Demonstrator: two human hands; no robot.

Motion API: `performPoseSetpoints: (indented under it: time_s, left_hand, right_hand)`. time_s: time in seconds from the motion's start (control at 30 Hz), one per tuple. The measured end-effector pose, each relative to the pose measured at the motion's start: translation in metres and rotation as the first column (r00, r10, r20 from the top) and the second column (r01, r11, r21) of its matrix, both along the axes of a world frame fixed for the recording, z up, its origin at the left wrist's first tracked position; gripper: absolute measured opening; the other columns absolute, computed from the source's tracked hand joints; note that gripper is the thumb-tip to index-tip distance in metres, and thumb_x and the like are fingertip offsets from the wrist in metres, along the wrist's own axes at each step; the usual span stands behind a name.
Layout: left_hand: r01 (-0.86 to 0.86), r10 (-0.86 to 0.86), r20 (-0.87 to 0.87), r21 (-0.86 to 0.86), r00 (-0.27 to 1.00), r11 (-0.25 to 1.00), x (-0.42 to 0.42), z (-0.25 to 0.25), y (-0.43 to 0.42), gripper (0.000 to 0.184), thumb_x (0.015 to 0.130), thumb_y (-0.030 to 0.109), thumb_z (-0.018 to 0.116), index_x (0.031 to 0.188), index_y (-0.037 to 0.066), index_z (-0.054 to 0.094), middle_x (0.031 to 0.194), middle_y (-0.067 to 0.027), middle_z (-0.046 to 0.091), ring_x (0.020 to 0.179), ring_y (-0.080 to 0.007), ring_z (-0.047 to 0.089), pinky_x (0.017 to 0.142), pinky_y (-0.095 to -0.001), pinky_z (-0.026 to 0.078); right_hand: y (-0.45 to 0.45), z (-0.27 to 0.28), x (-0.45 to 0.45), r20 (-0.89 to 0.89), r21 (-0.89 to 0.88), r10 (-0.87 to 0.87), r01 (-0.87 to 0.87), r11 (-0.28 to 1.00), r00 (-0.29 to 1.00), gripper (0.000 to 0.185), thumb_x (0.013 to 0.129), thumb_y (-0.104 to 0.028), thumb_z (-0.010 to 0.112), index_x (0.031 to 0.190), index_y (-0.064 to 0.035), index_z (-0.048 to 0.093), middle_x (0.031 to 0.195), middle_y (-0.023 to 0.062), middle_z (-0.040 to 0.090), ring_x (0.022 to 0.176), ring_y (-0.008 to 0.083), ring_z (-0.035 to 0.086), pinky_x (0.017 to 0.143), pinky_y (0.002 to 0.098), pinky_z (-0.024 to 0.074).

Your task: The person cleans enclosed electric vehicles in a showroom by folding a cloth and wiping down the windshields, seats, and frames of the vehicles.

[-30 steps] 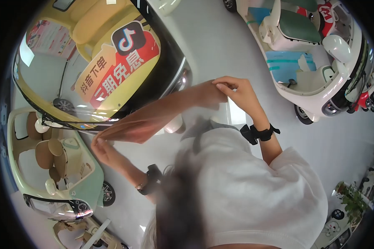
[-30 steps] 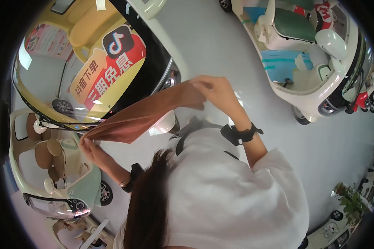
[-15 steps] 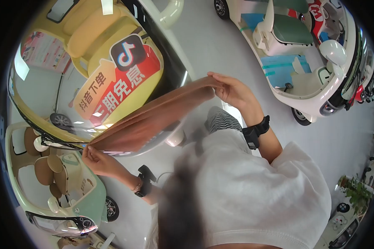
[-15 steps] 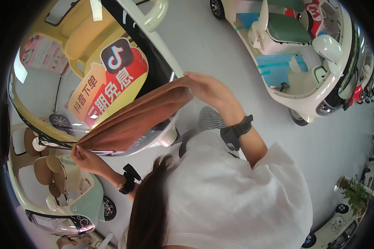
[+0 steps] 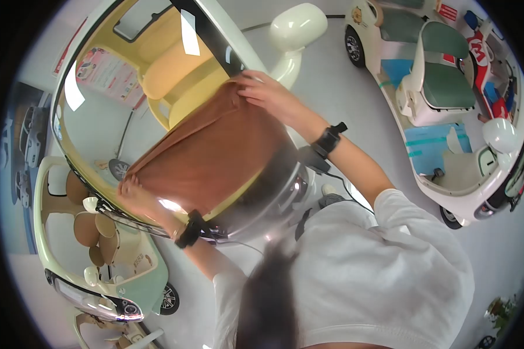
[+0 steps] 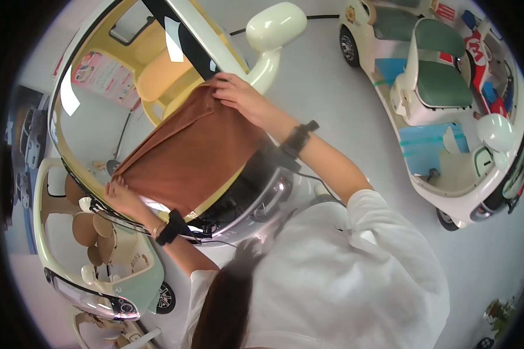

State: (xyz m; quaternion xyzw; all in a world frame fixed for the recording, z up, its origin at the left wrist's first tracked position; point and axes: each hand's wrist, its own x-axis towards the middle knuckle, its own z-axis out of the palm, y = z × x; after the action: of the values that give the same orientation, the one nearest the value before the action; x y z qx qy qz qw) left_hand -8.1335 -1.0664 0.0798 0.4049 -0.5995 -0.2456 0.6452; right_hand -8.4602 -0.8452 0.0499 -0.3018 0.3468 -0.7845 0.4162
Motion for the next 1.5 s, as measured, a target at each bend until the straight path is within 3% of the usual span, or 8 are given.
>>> performPoseSetpoints:
  time_s: [0.1,0.23,0.43,0.67,1.0,1.2,1.3,1.5]
  left_hand:
    - [-0.043,0.188,0.598,-0.248,0.779,0.968,-0.034,-0.030,-0.009,0.064,0.104,0.032,0.049,0.152,-0.004,0.026,0.158,-0.0280,0.025,0.147,-0.0375,0.028,0.120,-0.0498,0.025]
    - [-0.151,0.322,0.675,-0.301,0.664,0.942,-0.042,-0.048,-0.013,0.065,0.106,0.047,0.029,0.156,0.005,0.025,0.161,-0.0220,0.022,0.149,-0.0391,0.019,0.121,-0.0506,0.017]
    - [-0.165,0.330,0.650,-0.302,0.684,0.939,-0.052,-0.047,-0.007,0.063,0.106,0.043,0.031,0.155,0.003,0.028,0.161,-0.0225,0.023,0.148,-0.0399,0.021,0.121,-0.0503,0.019]
    - [-0.183,0.328,0.641,-0.284,0.694,0.941,-0.055,-0.044,-0.002,0.062,0.106,0.041,0.033,0.154,0.001,0.028,0.161,-0.0228,0.023,0.148,-0.0397,0.022,0.121,-0.0494,0.019]
    - [-0.186,0.348,0.652,-0.307,0.674,0.933,-0.050,-0.046,-0.005,0.062,0.106,0.036,0.035,0.153,-0.003,0.026,0.160,-0.0248,0.023,0.148,-0.0401,0.022,0.121,-0.0494,0.019]
    - [-0.184,0.356,0.647,-0.319,0.674,0.930,-0.050,-0.046,-0.007,0.060,0.106,0.035,0.036,0.152,-0.003,0.028,0.160,-0.0255,0.023,0.148,-0.0405,0.022,0.121,-0.0492,0.019]
    - [-0.178,0.351,0.639,-0.320,0.685,0.931,-0.050,-0.046,-0.006,0.060,0.106,0.034,0.036,0.152,-0.003,0.028,0.160,-0.0255,0.023,0.148,-0.0406,0.023,0.120,-0.0492,0.020]
    - [-0.175,0.345,0.634,-0.316,0.693,0.932,-0.050,-0.046,-0.006,0.060,0.105,0.034,0.036,0.153,-0.002,0.029,0.160,-0.0250,0.024,0.147,-0.0407,0.023,0.120,-0.0496,0.020]
  right_hand:
    - [-0.025,-0.025,-0.012,-0.187,-0.142,-0.081,0.055,0.988,0.979,0.068,0.087,0.007,0.051,0.150,-0.0105,0.034,0.145,0.0146,0.042,0.122,0.0212,0.055,0.101,0.0341,0.0470]
    - [-0.022,-0.027,-0.004,-0.604,-0.152,-0.364,0.345,0.926,0.709,0.069,0.086,0.007,0.058,0.149,-0.0133,0.039,0.145,0.0143,0.038,0.118,0.0236,0.055,0.095,0.0358,0.0526]
    - [-0.044,-0.022,-0.019,-0.818,-0.392,-0.538,0.484,0.782,0.206,0.021,0.082,-0.011,0.075,0.103,-0.0108,0.072,0.133,0.0097,0.052,0.094,0.0230,0.059,0.080,0.0340,0.0533]
    - [-0.080,0.012,-0.036,-0.716,-0.263,-0.610,0.677,0.687,0.341,0.011,0.084,-0.018,0.076,0.087,-0.0092,0.071,0.106,0.0050,0.062,0.077,0.0235,0.064,0.069,0.0356,0.0515]
    - [-0.090,-0.003,-0.033,-0.657,-0.340,-0.683,0.684,0.646,0.318,0.018,0.087,0.000,0.067,0.104,-0.0036,0.063,0.092,0.0133,0.064,0.082,0.0316,0.064,0.069,0.0391,0.0512]
    - [-0.081,-0.007,-0.030,-0.638,-0.492,-0.751,0.662,0.565,0.167,0.023,0.085,0.001,0.065,0.107,-0.0047,0.062,0.091,0.0122,0.064,0.079,0.0291,0.063,0.068,0.0376,0.0513]
    - [-0.081,-0.005,-0.028,-0.627,-0.199,-0.636,0.696,0.690,0.450,0.021,0.083,0.001,0.065,0.103,-0.0060,0.062,0.090,0.0108,0.063,0.078,0.0284,0.063,0.067,0.0371,0.0514]
    - [-0.086,-0.007,-0.031,-0.723,-0.385,-0.666,0.694,0.608,0.183,0.018,0.084,-0.003,0.068,0.100,-0.0066,0.061,0.091,0.0085,0.062,0.079,0.0288,0.063,0.067,0.0378,0.0514]
